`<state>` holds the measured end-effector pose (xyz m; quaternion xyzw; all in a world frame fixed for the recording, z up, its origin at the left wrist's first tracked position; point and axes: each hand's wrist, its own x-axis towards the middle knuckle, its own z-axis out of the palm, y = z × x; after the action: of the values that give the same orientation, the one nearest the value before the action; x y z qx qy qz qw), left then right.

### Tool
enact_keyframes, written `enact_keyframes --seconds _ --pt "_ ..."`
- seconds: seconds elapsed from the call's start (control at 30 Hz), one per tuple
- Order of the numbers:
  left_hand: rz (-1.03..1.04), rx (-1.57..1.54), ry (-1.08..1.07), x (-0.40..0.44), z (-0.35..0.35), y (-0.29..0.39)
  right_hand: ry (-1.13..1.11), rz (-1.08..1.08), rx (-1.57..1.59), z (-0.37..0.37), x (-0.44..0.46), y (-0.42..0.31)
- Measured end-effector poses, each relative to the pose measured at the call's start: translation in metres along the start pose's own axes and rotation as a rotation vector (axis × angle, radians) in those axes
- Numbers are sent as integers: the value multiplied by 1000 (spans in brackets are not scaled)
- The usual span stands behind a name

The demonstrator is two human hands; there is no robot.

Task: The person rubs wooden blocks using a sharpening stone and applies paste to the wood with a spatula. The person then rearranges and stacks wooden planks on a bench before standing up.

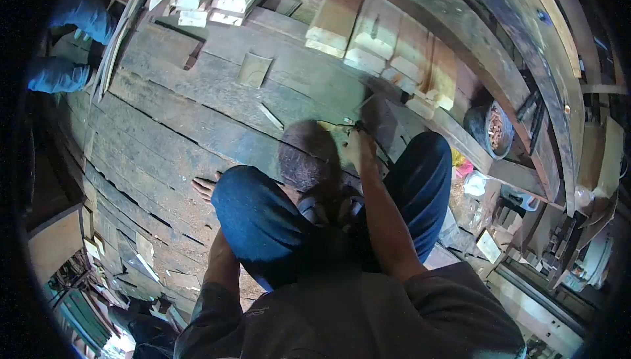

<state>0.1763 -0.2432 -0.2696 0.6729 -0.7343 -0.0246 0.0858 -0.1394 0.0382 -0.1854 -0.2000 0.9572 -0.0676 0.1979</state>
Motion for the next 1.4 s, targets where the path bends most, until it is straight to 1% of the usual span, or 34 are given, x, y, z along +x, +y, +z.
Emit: enact_keyframes --seconds 0.07,0.1,0.13,0.17,0.2,0.23,0.27,0.3,0.37,0.4,0.43,0.5,0.53,0.57,0.6,0.63,0.7,0.73,0.83,0.9,0.93,1.0,1.03,1.07,1.1,1.17,1.2,1.23,1.27,1.3,1.33,1.4 --pt "22 26 -8 -3 18 -20 -39 82 -66 1 -14 8" --pt "32 34 -1 2 16 -16 -33 105 -84 -6 -14 -2" --pt "26 -48 55 2 14 -12 -30 133 -101 -10 -15 -14" --pt "18 -62 71 6 18 -15 -29 168 -116 -14 -16 -23" --pt "9 -79 85 11 25 -18 -78 220 -50 -10 -11 -22" --pt "-1 -90 91 12 35 -25 -16 158 -73 -5 -10 -18" --pt "14 -62 178 14 35 -20 42 95 -100 3 -9 -12" --pt "21 -129 151 17 32 -14 95 31 -129 14 -11 -6" --pt "22 -267 101 31 17 16 110 -101 -113 27 -6 7" --pt "152 -279 161 33 4 40 118 -154 -121 28 -7 9" --pt "261 -280 101 44 6 53 128 -204 -131 29 -9 13" --pt "463 -453 51 50 -3 98 188 -186 -170 48 0 26" --pt "619 -454 49 57 5 111 201 -183 -202 60 7 33" --pt "591 -421 -72 57 3 133 214 -181 -233 79 16 40" --pt "631 -387 -121 59 1 150 288 -91 -117 121 34 57" --pt "672 -351 -169 62 -6 168 310 -125 -140 104 32 45" --pt "638 -156 -493 61 -24 207 346 -184 -185 65 16 25" --pt "614 -55 -652 61 -33 218 331 -239 -234 49 11 17" --pt "700 -112 -784 57 7 216 265 -188 -227 37 2 7" --pt "699 -279 -754 49 30 211 183 -150 -110 29 -3 4" --pt "644 -137 -695 39 4 221 142 -134 -47 15 -11 0" --pt "640 -118 -687 34 11 219 62 -76 27 2 -19 -6" --pt "639 -108 -685 31 6 221 70 -62 50 -3 -23 -9" --pt "577 -168 -661 28 2 222 77 -45 74 -8 -28 -10" --pt "588 -234 -688 31 3 224 85 -28 98 -11 -29 -11" --pt "610 -353 -750 35 4 222 32 -17 170 -14 -30 -7" --pt "651 -461 -769 44 48 215 21 -20 190 -17 -33 -6" --pt "535 -610 -927 45 43 220 9 -19 210 -23 -37 -7" --pt "410 -755 -1082 47 39 223 -50 -1 248 -29 -36 -6" --pt "276 -897 -1230 48 26 226 -48 9 305 -28 -35 -5" --pt "191 -1020 -1299 42 -11 234 -44 20 364 -24 -33 -3" --pt "167 -1137 -1337 35 -37 239 -75 24 487 -25 -27 1"
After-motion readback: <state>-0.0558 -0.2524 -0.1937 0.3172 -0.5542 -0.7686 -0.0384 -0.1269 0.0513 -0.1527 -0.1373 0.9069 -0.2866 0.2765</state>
